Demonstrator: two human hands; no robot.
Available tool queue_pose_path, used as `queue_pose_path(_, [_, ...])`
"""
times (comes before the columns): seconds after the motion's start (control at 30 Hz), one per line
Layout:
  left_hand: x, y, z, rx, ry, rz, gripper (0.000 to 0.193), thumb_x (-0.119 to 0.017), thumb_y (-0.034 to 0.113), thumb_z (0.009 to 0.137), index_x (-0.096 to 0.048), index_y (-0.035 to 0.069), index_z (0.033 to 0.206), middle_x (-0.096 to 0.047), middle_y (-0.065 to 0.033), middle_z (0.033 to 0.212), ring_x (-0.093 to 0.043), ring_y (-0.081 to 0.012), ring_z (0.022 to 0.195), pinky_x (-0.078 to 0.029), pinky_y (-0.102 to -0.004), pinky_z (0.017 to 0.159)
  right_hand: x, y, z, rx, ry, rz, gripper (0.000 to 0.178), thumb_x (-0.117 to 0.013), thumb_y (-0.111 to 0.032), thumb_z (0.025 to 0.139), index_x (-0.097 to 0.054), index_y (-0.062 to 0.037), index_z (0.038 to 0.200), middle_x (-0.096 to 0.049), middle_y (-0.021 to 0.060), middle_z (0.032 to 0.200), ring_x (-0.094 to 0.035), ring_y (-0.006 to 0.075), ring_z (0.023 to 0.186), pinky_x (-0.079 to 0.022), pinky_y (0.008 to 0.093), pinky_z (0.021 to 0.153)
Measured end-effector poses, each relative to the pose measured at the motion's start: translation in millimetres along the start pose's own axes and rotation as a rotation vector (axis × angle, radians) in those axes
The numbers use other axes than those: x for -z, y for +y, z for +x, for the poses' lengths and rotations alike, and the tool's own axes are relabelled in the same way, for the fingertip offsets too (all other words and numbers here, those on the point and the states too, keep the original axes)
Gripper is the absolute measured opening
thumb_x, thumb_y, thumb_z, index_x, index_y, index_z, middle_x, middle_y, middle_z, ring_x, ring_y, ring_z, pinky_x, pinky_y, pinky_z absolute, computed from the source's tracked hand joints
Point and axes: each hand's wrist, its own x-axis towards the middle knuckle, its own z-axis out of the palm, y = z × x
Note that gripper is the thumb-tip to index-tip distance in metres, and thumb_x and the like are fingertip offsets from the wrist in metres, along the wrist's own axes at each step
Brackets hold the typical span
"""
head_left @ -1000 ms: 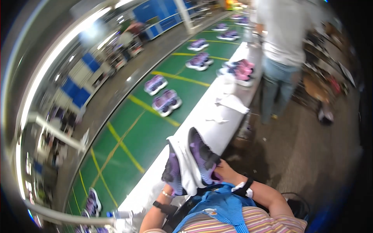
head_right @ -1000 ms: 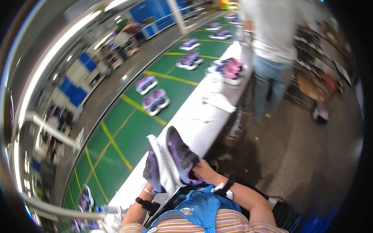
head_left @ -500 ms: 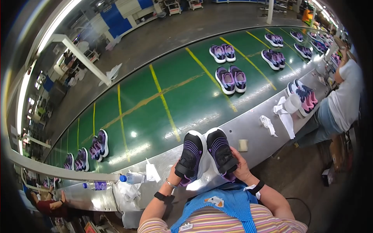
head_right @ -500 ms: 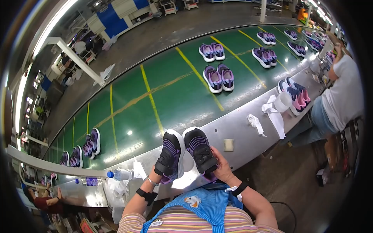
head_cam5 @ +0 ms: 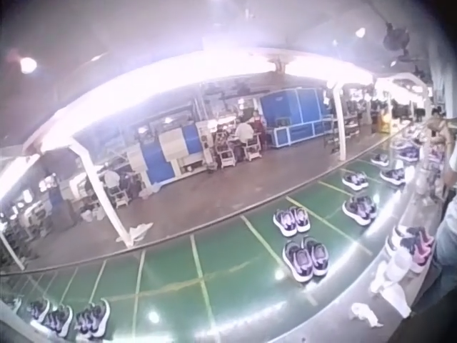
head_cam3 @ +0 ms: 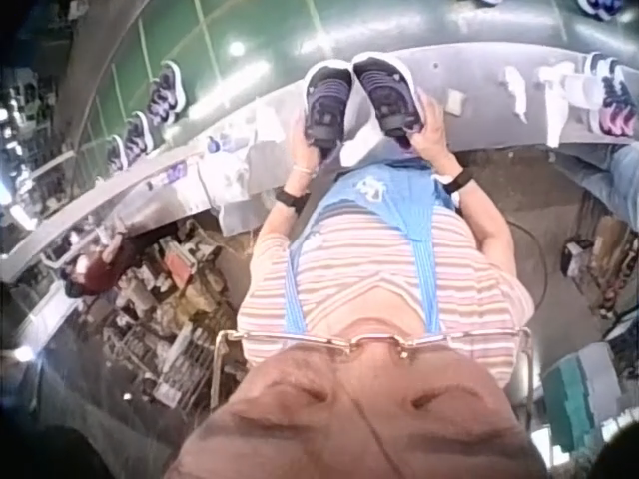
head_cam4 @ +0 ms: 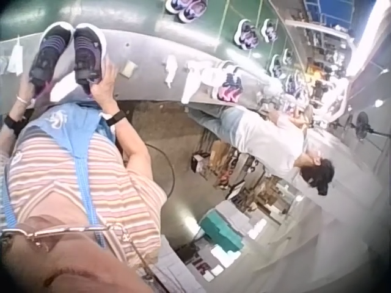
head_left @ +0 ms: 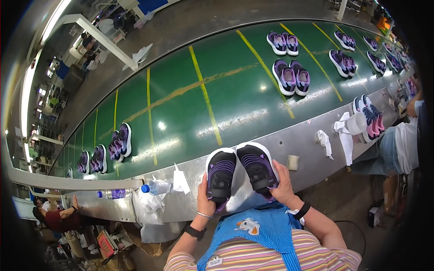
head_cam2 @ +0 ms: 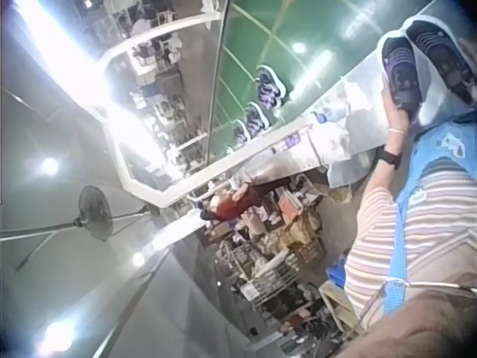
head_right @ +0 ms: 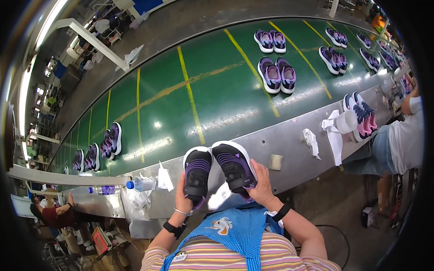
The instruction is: Inspecting and wiping finished shoes on a production conveyor belt.
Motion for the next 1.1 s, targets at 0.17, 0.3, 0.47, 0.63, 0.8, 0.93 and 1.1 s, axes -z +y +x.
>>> queue_pose_path(0.17, [-11.6,16.2,-7.2,0.05,0.043,0.585,0.086,-0.069,0.012,0.063,-0.021,0.006,0.134,-0.043,-0.0185,0.102,-0.042,-0.0347,0.096,-0.035,-0.0396,0.086,-19.2,-10.1,0.5,-0.066,-0.027,-0.263,0.081,-0.073,-0.026,0.059,-0.034,0.0008,0.124,-0.042,0.0177,0.111,-0.038,0.0342,0.103,-0.03,0.0413,0.09])
queue_pose_path(0.3, [-22.4,-13.9,-3.8,0.035,-0.12,0.445,0.082,-0.072,0.026,0.065,-0.029,-0.001,0.128,-0.043,-0.0183,0.101,-0.043,-0.0326,0.094,-0.036,-0.0391,0.085,-24.4,-2.4,6.6,-0.033,-0.188,-0.125,0.08,-0.075,-0.025,0.06,-0.034,0.0005,0.124,-0.041,0.0161,0.109,-0.04,0.0329,0.103,-0.032,0.0398,0.091])
queue_pose_path(0.47, [-15.0,-63.5,17.3,0.214,-0.183,-0.133,0.056,-0.05,0.03,0.085,-0.034,-0.002,0.127,-0.047,-0.0206,0.116,-0.048,-0.0237,0.106,-0.037,-0.0305,0.09,-40.9,57.1,20.5,-0.248,-0.397,0.388,0.067,-0.069,-0.028,0.072,-0.037,-0.0054,0.127,-0.051,0.0139,0.106,-0.052,0.0193,0.092,-0.041,0.0309,0.081])
queue_pose_path(0.63, [-5.0,-46.7,41.2,0.46,-0.37,-0.332,0.055,-0.048,0.03,0.087,-0.032,-0.002,0.129,-0.047,-0.0177,0.12,-0.046,-0.0187,0.109,-0.036,-0.0266,0.089,-30.4,31.7,41.4,-0.444,-0.516,0.51,0.065,-0.068,-0.021,0.073,-0.036,-0.0076,0.128,-0.054,0.009,0.096,-0.053,0.0147,0.088,-0.042,0.0273,0.077])
queue_pose_path(0.8, [-1.9,-19.8,59.4,0.685,-0.113,-0.74,0.051,-0.045,0.032,0.089,-0.035,0.001,0.128,-0.053,-0.0051,0.107,-0.049,-0.0111,0.095,-0.039,-0.024,0.082,-34.0,6.3,57.6,-0.797,-0.251,0.87,0.055,-0.062,-0.016,0.08,-0.037,-0.0047,0.127,-0.059,0.0108,0.092,-0.058,0.0145,0.077,-0.046,0.0263,0.067])
queue_pose_path(0.93, [0.5,-21.6,70.4,0.764,-0.059,-0.88,0.047,-0.04,0.037,0.09,-0.04,0.001,0.121,-0.055,-0.009,0.108,-0.055,-0.0183,0.094,-0.043,-0.03,0.082,-39.2,-7.6,66.1,-0.824,-0.146,1.024,0.046,-0.057,-0.02,0.083,-0.04,-0.0015,0.122,-0.058,0.0095,0.098,-0.058,0.0153,0.084,-0.047,0.028,0.072])
queue_pose_path(1.1, [6.9,-10.6,81.8,0.897,-0.036,-1.089,0.053,-0.038,0.044,0.089,-0.042,0.0,0.118,-0.054,-0.0123,0.112,-0.055,-0.0251,0.099,-0.045,-0.0378,0.086,-47.9,-5.6,73.8,-0.803,-0.101,1.162,0.039,-0.053,-0.025,0.086,-0.044,-0.0014,0.116,-0.056,0.0079,0.102,-0.056,0.0159,0.091,-0.044,0.0293,0.079])
